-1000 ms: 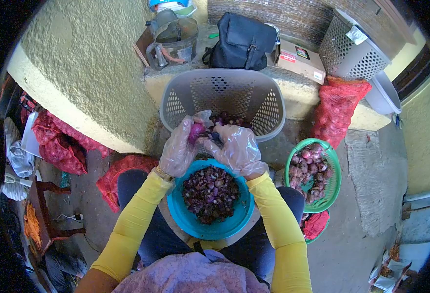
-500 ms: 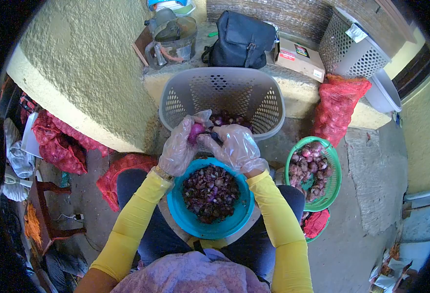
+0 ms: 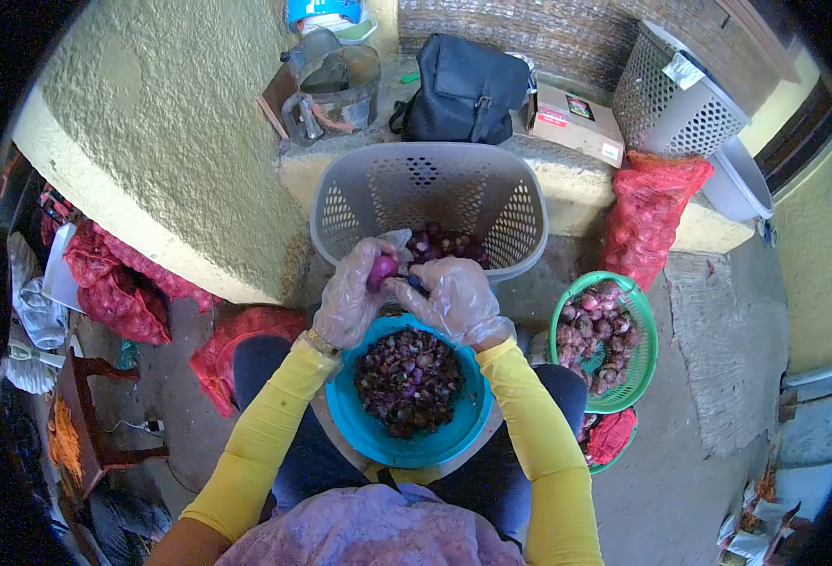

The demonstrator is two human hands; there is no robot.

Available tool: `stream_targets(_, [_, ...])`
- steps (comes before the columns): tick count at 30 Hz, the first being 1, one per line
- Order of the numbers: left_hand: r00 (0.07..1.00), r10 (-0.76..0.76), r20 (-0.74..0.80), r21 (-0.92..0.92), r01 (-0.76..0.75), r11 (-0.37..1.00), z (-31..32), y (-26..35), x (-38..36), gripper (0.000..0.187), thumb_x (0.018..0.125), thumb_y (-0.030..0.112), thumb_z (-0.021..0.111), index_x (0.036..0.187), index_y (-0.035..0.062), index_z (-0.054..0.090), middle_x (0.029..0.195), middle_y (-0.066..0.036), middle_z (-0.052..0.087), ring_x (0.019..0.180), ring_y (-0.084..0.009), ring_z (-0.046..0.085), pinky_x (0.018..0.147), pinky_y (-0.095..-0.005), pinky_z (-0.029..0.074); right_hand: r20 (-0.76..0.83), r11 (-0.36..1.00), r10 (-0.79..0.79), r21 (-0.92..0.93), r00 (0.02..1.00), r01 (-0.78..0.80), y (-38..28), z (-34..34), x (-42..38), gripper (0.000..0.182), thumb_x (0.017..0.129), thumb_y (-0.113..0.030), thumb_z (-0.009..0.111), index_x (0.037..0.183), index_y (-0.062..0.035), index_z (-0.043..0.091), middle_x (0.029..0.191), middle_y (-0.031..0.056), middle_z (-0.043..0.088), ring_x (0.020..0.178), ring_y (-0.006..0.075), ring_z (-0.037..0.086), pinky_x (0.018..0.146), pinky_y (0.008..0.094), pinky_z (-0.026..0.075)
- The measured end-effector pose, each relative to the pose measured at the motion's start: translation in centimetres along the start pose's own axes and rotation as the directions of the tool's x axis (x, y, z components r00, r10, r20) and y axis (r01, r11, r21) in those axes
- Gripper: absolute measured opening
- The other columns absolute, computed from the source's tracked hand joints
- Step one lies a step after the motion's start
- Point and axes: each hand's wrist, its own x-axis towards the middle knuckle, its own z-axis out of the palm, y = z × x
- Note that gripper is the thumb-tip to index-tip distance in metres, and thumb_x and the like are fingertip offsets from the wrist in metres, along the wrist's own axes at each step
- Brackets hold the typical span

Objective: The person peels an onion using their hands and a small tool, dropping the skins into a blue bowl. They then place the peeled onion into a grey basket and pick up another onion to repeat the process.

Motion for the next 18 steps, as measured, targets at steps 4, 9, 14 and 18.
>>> stream_targets(4, [0.996,-0.005,-0.084,0.031,0.008,0.999,0.6,-0.1,0.1,0.044,0.114,0.046,0.046,0.122,0.0065,0.062,0.123,-0.007,0.063,0.111,-0.0149,0.059,0.096,-0.0324,0.052,-0.068,0.992,-0.038,-0.121,0.997,0.030,-0.1,0.3,0.0,0.050,0.092,-0.049,0.075,0.066,-0.0074,0.067,0.064,0.0188,0.064,0.062,0.0400,0.067,0.059,0.0501,0.052])
stream_targets(9, [0.994,-0.044,-0.099,0.028,0.047,0.999,0.0,-1.7,0.8,0.047,0.113,0.049,0.047,0.122,0.0063,0.064,0.127,-0.009,0.067,0.113,-0.0155,0.062,0.095,-0.0306,0.054,-0.078,0.982,-0.063,-0.185,0.995,0.047,-0.5,1.6,0.5,0.052,0.091,-0.055,0.074,0.067,-0.0091,0.066,0.062,0.0144,0.064,0.059,0.0359,0.068,0.056,0.0474,0.052])
stream_targets(14, [0.982,-0.074,-0.171,-0.259,0.027,0.966,-0.3,-1.1,1.5,0.048,0.114,0.048,0.044,0.126,0.0046,0.062,0.136,-0.011,0.062,0.114,-0.0194,0.063,0.097,-0.0335,0.056,0.004,0.980,-0.083,-0.181,0.997,0.083,-0.4,0.8,0.4,0.047,0.090,-0.052,0.076,0.075,-0.0087,0.067,0.067,0.0145,0.066,0.063,0.0361,0.068,0.057,0.0470,0.052])
stream_targets(18, [0.986,-0.089,-0.143,-0.434,0.018,0.901,-1.8,-0.6,2.1,0.042,0.113,0.044,0.051,0.127,0.0054,0.060,0.126,-0.011,0.064,0.110,-0.0211,0.063,0.095,-0.0358,0.055,0.002,0.998,-0.023,-0.056,1.000,0.023,-0.3,-0.7,0.6,0.039,0.090,-0.042,0.081,0.084,-0.0051,0.070,0.073,0.0177,0.067,0.071,0.0403,0.069,0.062,0.0479,0.052])
